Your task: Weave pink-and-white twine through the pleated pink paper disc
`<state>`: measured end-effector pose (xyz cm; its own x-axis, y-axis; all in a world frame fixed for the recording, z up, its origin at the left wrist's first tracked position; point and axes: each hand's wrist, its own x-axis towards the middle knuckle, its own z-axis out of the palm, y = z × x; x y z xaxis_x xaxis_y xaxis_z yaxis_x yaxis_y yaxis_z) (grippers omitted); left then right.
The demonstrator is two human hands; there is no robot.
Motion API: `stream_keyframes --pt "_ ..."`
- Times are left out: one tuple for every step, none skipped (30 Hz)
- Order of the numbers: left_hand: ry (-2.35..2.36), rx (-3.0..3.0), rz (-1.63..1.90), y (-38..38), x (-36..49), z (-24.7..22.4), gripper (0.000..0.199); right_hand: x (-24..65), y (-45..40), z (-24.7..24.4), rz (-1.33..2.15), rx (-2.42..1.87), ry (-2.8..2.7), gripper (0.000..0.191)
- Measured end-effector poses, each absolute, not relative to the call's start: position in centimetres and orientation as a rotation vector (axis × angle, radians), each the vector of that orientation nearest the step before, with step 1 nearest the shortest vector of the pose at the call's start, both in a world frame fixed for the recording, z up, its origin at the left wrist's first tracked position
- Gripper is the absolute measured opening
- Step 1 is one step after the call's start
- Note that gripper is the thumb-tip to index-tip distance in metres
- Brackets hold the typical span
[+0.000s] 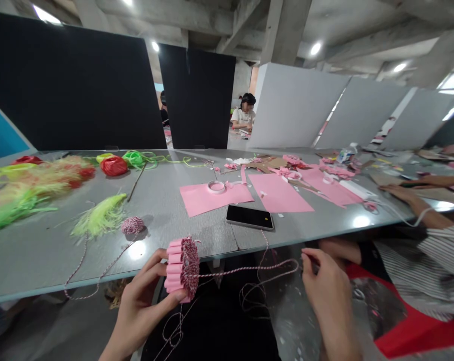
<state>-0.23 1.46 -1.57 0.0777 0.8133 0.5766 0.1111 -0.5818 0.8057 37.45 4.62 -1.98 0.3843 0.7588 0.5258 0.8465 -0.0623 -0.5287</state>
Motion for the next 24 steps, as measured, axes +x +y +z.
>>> stream_keyframes --pt "0.918 1.781 1.553 1.4 -0.2 -1.6 0.012 37.0 4.4 -1.5 -0.098 -1.759 -1.410 0.036" --pt "0.924 1.786 1.550 1.4 -0.1 -1.6 0.011 35.7 4.1 -0.9 -0.018 -1.643 -1.459 0.032" --pt "0.931 1.794 1.546 1.4 0.1 -1.5 0.011 33.8 3.6 -0.1 0.093 -1.509 -1.530 0.026" --pt "0.934 1.806 1.540 1.3 0.2 -1.4 0.012 31.4 3.0 0.7 0.214 -1.369 -1.618 0.020" --pt "0.933 1.821 1.533 1.3 0.4 -1.3 0.013 29.0 2.5 1.4 0.357 -1.223 -1.719 0.014" --pt "0.928 1.838 1.526 1.3 0.6 -1.2 0.014 26.6 1.9 2.0 0.482 -1.078 -1.800 0.009" --pt "0.923 1.851 1.523 1.3 0.7 -1.1 0.014 24.5 1.5 2.4 0.572 -0.962 -1.842 0.006" --pt "0.915 1.862 1.525 1.3 0.9 -1.0 0.014 22.7 1.2 2.6 0.631 -0.889 -1.848 0.007" --pt "0.908 1.868 1.529 1.3 0.9 -0.9 0.014 21.4 1.0 2.7 0.669 -0.838 -1.844 0.010" --pt "0.900 1.872 1.535 1.3 1.0 -0.9 0.015 20.5 0.9 2.6 0.691 -0.815 -1.832 0.012" --pt "0.893 1.877 1.537 1.3 1.0 -0.8 0.015 20.0 0.9 2.5 0.704 -0.809 -1.823 0.013" --pt "0.886 1.884 1.537 1.3 1.0 -0.8 0.016 19.8 0.9 2.4 0.711 -0.812 -1.824 0.015" --pt "0.880 1.893 1.532 1.3 0.9 -0.8 0.017 20.0 1.0 2.4 0.710 -0.819 -1.836 0.015" --pt "0.877 1.902 1.526 1.3 0.9 -0.8 0.017 20.5 1.2 2.3 0.696 -0.843 -1.852 0.015" --pt "0.877 1.906 1.526 1.3 0.9 -0.8 0.017 21.4 1.4 2.2 0.661 -0.888 -1.860 0.014" --pt "0.879 1.907 1.533 1.3 0.8 -0.8 0.016 22.7 1.8 2.0 0.598 -0.961 -1.851 0.014" --pt "0.885 1.905 1.544 1.2 0.8 -0.9 0.015 24.4 2.2 1.7 0.509 -1.067 -1.822 0.015" --pt "0.895 1.897 1.560 1.2 0.7 -1.0 0.014 26.5 2.7 1.2 0.401 -1.204 -1.772 0.018" --pt "0.911 1.885 1.574 1.2 0.6 -1.1 0.013 28.8 3.3 0.7 0.272 -1.355 -1.694 0.021" --pt "0.931 1.869 1.587 1.2 0.5 -1.1 0.012 31.1 3.8 0.0 0.164 -1.525 -1.623 0.024" --pt "0.949 1.853 1.597 1.3 0.5 -1.2 0.011 33.2 4.4 -0.5 0.064 -1.692 -1.547 0.026" --pt "0.962 1.838 1.603 1.3 0.4 -1.3 0.010 34.8 4.8 -1.0 -0.016 -1.836 -1.464 0.028" --pt "0.968 1.828 1.609 1.3 0.4 -1.3 0.010 35.7 5.0 -1.2 -0.057 -1.883 -1.408 0.030" --pt "0.969 1.824 1.614 1.4 0.5 -1.3 0.010 35.8 5.0 -1.2 -0.058 -1.848 -1.396 0.030"
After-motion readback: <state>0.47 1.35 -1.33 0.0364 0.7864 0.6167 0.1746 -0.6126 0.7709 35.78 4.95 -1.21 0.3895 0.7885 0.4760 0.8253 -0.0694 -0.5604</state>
